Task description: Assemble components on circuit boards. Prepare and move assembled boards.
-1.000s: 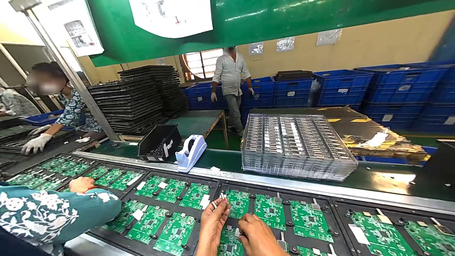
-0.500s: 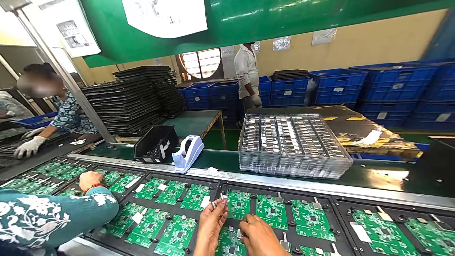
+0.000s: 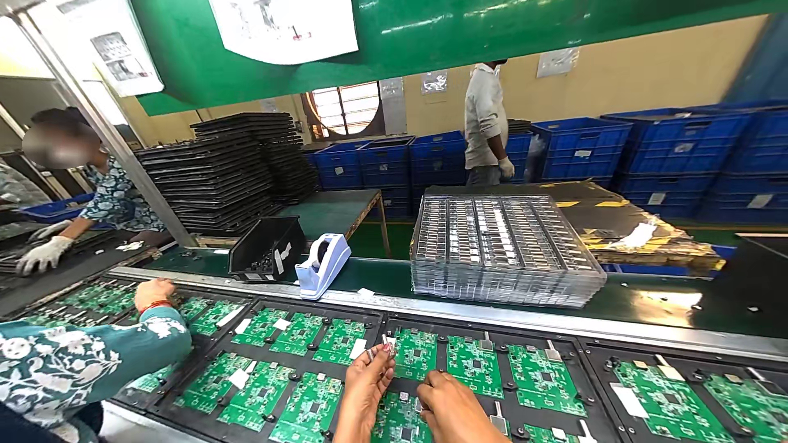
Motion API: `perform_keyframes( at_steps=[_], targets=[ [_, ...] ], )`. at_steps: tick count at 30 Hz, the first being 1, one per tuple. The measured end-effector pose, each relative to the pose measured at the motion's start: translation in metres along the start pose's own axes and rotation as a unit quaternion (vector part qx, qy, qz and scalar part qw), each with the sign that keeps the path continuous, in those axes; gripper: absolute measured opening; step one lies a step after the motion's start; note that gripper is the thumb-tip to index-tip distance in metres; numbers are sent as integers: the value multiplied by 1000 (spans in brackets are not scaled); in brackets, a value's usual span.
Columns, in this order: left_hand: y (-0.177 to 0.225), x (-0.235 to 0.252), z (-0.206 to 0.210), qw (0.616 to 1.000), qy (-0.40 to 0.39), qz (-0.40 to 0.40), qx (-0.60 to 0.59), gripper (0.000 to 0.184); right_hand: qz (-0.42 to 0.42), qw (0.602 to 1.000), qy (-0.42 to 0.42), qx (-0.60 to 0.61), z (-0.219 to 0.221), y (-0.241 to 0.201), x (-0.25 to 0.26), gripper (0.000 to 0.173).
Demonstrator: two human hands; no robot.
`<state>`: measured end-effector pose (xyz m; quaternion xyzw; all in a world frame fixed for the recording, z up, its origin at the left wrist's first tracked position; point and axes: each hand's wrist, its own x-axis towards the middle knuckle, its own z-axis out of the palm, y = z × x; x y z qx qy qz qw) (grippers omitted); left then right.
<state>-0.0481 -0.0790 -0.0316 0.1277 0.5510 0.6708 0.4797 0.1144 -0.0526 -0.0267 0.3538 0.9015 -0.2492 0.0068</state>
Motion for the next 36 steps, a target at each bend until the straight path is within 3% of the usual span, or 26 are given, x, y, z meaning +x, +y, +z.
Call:
perform_keyframes(
  at_steps=[5, 19, 24, 36],
  targets=[
    [1, -1, 1, 1000, -6, -2, 11, 11, -6, 1000, 29, -8, 6, 5, -4, 24],
    [1, -2, 2, 1000, -10, -2, 14, 8, 15, 1000, 0, -1, -2, 8, -13, 23],
    [1, -2, 2, 1000, -15, -6, 25, 9, 8, 999, 50, 1, 6, 14, -16, 21],
    [-1, 0, 1, 999, -26, -5, 23, 9, -8, 1000, 21, -2, 0, 24, -22, 22]
  ],
)
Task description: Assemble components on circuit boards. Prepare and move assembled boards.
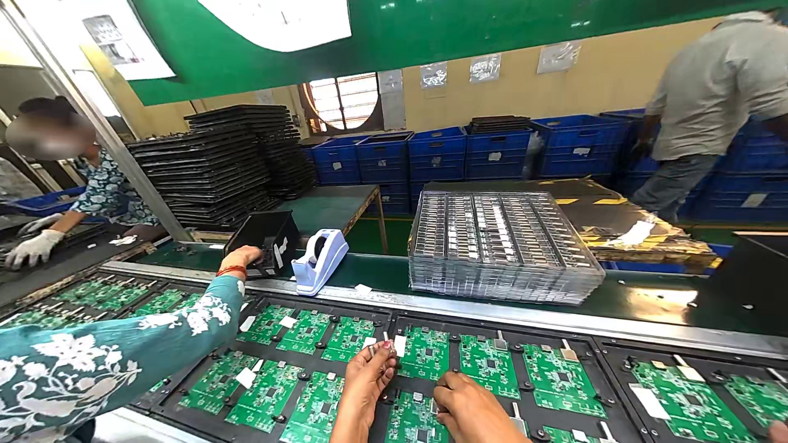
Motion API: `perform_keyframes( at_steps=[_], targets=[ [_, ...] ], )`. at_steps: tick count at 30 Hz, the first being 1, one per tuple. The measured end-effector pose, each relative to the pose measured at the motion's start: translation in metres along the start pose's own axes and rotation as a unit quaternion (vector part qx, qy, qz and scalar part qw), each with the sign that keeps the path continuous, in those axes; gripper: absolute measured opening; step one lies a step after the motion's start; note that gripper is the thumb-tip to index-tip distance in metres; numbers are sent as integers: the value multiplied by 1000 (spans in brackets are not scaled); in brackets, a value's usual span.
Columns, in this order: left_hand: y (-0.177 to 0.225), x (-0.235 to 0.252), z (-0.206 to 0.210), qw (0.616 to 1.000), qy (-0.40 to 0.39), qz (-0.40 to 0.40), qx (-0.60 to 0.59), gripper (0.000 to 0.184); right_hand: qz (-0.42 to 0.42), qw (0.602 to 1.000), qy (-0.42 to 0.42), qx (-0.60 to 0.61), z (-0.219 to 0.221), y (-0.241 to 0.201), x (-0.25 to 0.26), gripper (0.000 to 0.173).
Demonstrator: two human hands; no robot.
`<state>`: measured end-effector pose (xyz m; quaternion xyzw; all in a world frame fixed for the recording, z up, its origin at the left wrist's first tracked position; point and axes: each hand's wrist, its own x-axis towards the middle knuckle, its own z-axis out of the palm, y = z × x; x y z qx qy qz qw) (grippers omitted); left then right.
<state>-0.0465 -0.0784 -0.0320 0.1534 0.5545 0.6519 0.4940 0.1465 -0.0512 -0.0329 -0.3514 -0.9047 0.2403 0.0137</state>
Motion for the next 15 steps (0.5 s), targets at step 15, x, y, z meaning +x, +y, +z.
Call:
perform_keyframes(
  at_steps=[15],
  targets=[
    [1, -1, 1, 1000, 3, -3, 3, 10, -6, 998, 58, 8, 7, 13, -9, 20]
  ],
)
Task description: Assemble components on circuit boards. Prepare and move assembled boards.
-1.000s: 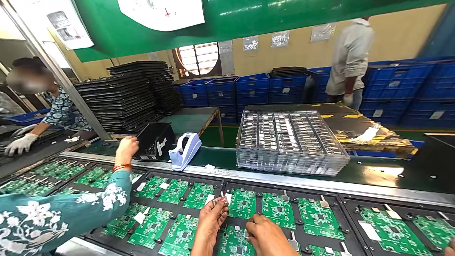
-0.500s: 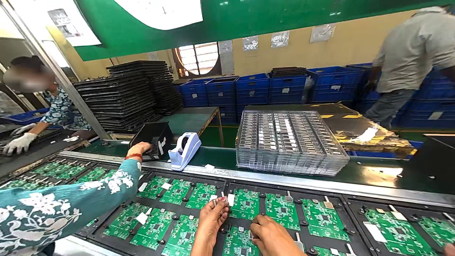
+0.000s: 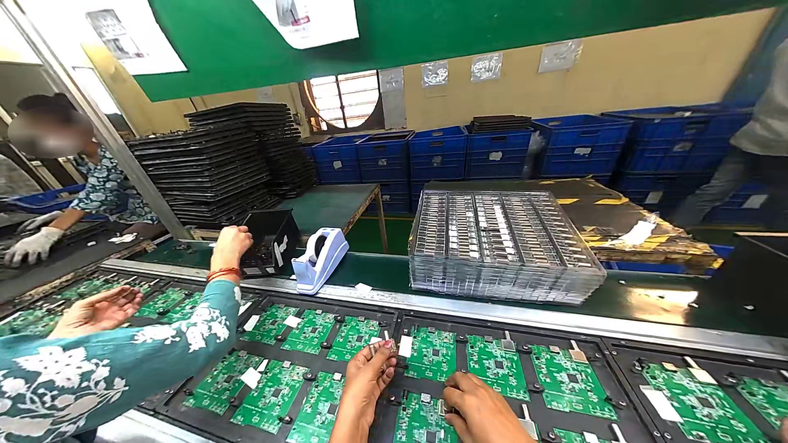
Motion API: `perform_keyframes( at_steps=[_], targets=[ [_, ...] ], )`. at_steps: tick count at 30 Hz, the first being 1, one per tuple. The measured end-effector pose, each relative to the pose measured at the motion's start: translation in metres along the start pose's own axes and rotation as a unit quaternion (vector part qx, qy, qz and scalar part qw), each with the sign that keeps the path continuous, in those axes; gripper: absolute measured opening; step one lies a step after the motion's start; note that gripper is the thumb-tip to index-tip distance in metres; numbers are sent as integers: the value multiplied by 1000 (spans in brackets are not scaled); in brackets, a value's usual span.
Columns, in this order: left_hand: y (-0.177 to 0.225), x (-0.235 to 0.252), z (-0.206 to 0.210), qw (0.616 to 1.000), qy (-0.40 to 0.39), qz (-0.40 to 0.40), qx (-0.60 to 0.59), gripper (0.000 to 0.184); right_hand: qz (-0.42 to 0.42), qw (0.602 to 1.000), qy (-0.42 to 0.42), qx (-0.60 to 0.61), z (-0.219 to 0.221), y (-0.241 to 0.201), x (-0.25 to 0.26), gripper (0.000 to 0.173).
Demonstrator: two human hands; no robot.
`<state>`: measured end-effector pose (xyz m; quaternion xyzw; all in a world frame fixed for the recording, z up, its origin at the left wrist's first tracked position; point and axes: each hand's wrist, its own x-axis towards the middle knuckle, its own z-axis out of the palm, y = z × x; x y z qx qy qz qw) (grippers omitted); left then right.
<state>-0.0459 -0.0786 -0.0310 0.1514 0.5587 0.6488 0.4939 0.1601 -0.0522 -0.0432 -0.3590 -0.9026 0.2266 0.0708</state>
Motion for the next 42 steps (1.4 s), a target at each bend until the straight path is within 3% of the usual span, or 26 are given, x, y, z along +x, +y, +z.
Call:
perform_keyframes(
  at_steps=[6, 9, 12, 19, 24, 28, 31, 37, 42],
  targets=[
    [-2, -1, 1, 998, -48, -15, 41, 10, 43, 996, -74, 12, -20, -2, 1, 28],
    [-3, -1, 0, 994, -91, -33, 58, 13, 4, 998, 45, 54, -18, -4, 11, 32],
    [-5, -1, -3, 988, -143, -38, 52, 15, -54, 979, 167, 104, -12, -9, 31, 47],
    [-7, -1, -4, 981, -193, -32, 2, 19, -114, 953, 213, 184, -9, -13, 55, 31],
    [-6, 4, 1, 991, -106, -65, -55, 22, -34, 948, 249, 197, -46, 18, 63, 32],
    [-5, 10, 0, 993, -64, -54, -83, 22, 43, 982, 169, 78, -63, 60, 65, 40],
    [-4, 8, 2, 994, -62, -44, -84, 21, 49, 995, 85, -6, -56, 72, 65, 35],
    [-3, 5, 0, 995, -63, -41, -60, 26, 92, 989, -24, -117, -48, 67, 72, 34],
    [-3, 6, 1, 997, -55, -48, -17, 30, 105, 985, -51, -128, -50, 72, 71, 36]
  ],
)
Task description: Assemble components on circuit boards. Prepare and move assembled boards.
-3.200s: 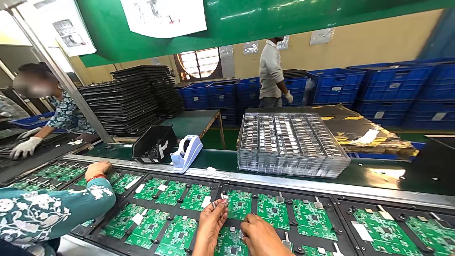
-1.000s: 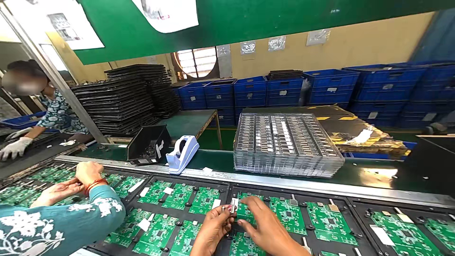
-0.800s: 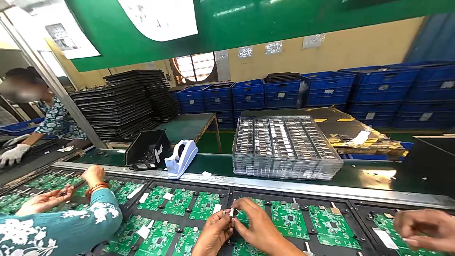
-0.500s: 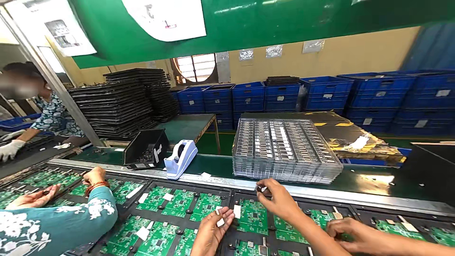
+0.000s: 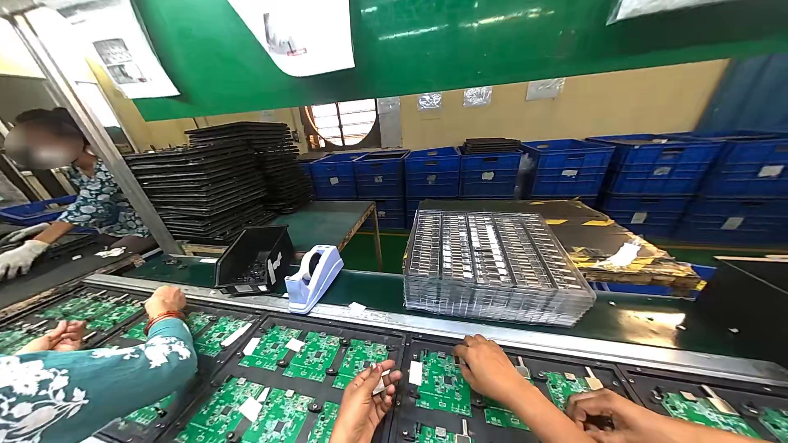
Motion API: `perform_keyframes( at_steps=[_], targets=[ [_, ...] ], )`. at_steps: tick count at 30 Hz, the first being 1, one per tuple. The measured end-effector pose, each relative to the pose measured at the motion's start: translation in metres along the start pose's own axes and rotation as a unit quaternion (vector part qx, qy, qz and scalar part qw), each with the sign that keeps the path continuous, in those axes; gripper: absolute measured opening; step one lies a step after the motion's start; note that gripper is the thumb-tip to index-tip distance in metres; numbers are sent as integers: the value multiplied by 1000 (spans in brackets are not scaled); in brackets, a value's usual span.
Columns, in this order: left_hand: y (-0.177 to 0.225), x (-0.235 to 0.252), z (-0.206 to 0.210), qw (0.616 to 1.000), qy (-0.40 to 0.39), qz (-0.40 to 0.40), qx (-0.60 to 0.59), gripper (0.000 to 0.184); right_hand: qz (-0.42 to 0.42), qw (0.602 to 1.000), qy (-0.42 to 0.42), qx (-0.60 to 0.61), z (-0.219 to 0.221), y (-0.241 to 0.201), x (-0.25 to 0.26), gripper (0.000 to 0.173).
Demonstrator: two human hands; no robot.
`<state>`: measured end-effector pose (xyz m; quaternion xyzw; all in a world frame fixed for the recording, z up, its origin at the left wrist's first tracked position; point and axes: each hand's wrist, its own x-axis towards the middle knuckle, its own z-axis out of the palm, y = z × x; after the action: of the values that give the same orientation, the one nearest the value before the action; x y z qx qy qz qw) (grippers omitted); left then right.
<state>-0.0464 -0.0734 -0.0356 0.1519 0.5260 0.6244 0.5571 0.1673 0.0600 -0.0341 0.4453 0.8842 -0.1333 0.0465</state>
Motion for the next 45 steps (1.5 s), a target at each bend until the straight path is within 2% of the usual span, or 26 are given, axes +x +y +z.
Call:
perform_keyframes(
  at_steps=[3, 6, 8, 11, 13, 17, 19, 22, 25, 27, 30, 35, 40, 44, 45],
  targets=[
    [1, -1, 3, 1000, 7, -11, -20, 36, -4, 1000, 5, 8, 0, 3, -2, 34],
    [3, -4, 5, 997, 10, -11, -69, 33, -3, 996, 82, 20, 18, 5, -8, 30],
    [1, -1, 4, 997, 6, -1, -80, 27, -3, 992, 123, 0, 28, 5, -16, 34],
    [-2, 1, 1, 998, 7, 15, -66, 23, 22, 997, 72, -15, 28, 2, -30, 57],
    [-2, 0, 1, 998, 3, 21, -59, 23, 40, 998, 41, -18, 24, 2, -33, 64],
    [-2, -1, -1, 999, -12, 27, -45, 22, 69, 997, -15, -27, 7, -5, -33, 62],
    [-2, -1, -1, 999, -8, 33, -39, 22, 72, 997, -29, -12, -6, -12, -30, 54],
    [1, -2, -2, 999, -8, 29, -34, 19, -18, 991, 73, 106, -1, -34, -25, 41],
    [1, -4, -3, 999, -26, 33, -32, 17, -148, 951, 131, 239, 11, -73, -18, 52],
    [1, -5, -7, 997, -51, 50, -26, 18, -192, 934, 134, 271, 12, -99, -15, 49],
    [0, -1, -12, 995, -60, 65, -38, 20, -189, 918, 180, 297, 17, -119, -10, 35],
    [3, 2, -8, 996, 13, 54, -67, 27, -136, 896, 248, 344, 20, -123, -15, 33],
    [10, 1, -7, 982, 104, 92, -126, 31, -92, 925, 176, 326, 25, -116, -18, 38],
    [10, 1, -9, 978, 115, 102, -139, 31, -95, 949, 81, 288, 25, -124, -26, 50],
    [10, 0, -9, 978, 115, 100, -141, 31, -102, 955, 61, 270, 26, -127, -28, 49]
  ],
)
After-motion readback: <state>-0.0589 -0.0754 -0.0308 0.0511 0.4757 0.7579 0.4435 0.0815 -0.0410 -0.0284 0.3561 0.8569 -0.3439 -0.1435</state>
